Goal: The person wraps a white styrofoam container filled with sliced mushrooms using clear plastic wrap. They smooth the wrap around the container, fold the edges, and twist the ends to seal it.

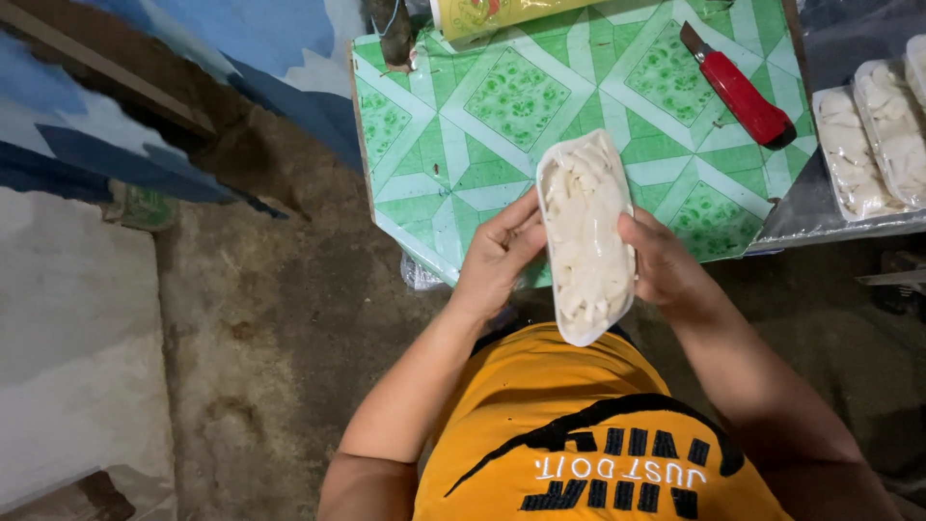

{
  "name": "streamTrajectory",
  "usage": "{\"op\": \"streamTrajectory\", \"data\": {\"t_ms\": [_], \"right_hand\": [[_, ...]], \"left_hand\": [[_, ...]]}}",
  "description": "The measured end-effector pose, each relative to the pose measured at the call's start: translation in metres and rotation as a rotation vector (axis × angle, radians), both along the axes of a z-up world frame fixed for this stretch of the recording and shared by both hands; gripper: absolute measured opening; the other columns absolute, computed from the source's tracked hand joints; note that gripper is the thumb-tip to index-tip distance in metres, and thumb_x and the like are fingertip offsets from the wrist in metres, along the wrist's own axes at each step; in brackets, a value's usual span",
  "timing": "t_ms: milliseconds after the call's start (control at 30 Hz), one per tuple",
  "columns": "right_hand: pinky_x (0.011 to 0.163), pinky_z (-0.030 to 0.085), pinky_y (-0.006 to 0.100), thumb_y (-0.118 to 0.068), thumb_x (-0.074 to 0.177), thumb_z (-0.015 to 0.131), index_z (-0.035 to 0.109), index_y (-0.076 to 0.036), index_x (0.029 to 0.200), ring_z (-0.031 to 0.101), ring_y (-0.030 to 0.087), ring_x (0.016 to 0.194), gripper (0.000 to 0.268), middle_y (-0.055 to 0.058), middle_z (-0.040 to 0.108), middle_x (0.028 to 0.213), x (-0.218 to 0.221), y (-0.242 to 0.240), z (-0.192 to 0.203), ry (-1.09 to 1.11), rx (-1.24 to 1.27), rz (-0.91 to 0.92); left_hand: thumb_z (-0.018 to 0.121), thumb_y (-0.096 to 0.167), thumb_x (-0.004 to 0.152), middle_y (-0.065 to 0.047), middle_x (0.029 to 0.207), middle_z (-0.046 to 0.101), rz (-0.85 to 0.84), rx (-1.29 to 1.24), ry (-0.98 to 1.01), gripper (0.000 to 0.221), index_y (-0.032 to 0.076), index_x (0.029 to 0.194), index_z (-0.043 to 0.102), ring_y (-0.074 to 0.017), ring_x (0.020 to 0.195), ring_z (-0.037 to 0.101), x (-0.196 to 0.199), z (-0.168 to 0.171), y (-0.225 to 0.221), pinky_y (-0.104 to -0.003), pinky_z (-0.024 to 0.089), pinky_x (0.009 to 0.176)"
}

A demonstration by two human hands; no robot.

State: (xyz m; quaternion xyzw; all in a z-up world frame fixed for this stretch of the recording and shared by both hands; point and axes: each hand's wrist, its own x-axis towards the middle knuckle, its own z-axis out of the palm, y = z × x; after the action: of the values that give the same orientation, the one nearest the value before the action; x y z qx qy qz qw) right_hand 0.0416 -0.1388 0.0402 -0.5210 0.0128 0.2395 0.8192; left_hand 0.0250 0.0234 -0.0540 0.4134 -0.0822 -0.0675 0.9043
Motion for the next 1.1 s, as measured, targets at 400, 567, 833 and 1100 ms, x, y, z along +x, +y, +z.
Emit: {"op": "streamTrajectory", "data": {"t_ms": [400,567,833,1100], "right_hand": [[0.081,0.06,0.052,-0.034,0.081,0.073,0.042,-0.006,0.154,0.069,0.028,0.1,0.084,0.02,0.069,0.116,0.005,-0.037,-0.042,0.016,-0.286,-0.012],[0.087,0.055,0.052,-0.03,0.08,0.078,0.043,-0.008,0.154,0.067,0.03,0.099,0.085,0.024,0.069,0.112,0.005,-0.05,-0.043,-0.103,-0.631,0.033],[0.095,0.051,0.05,-0.03,0.089,0.067,0.041,0.001,0.151,0.061,0.026,0.108,0.075,0.023,0.065,0.12,-0.01,-0.033,-0.035,-0.174,-0.626,-0.089],[0.116,0.035,0.056,-0.025,0.095,0.063,0.038,0.0,0.153,0.052,0.027,0.132,0.068,0.021,0.056,0.142,-0.021,-0.025,-0.066,-0.232,-0.531,-0.129]], "left_hand": [[0.088,0.001,0.077,-0.015,0.123,0.069,-0.039,0.173,0.061,0.076,0.006,0.145,0.054,-0.0249,0.103,0.074,0.016,0.02,0.001,-0.04,0.066,0.084],[0.065,-0.002,0.082,-0.014,0.112,0.068,0.063,0.319,0.076,0.066,0.005,0.146,0.052,-0.021,0.096,0.07,0.017,0.015,-0.007,-0.038,0.064,0.078],[0.039,0.003,0.095,-0.023,0.137,0.062,0.12,0.357,-0.124,0.06,0.0,0.155,0.045,-0.0254,0.124,0.057,0.018,0.017,-0.002,-0.049,0.048,0.111],[0.041,0.034,0.114,-0.016,0.121,0.068,0.346,0.453,0.096,0.045,0.002,0.138,0.062,-0.0194,0.114,0.058,0.016,0.011,-0.023,-0.048,0.046,0.111]]}}
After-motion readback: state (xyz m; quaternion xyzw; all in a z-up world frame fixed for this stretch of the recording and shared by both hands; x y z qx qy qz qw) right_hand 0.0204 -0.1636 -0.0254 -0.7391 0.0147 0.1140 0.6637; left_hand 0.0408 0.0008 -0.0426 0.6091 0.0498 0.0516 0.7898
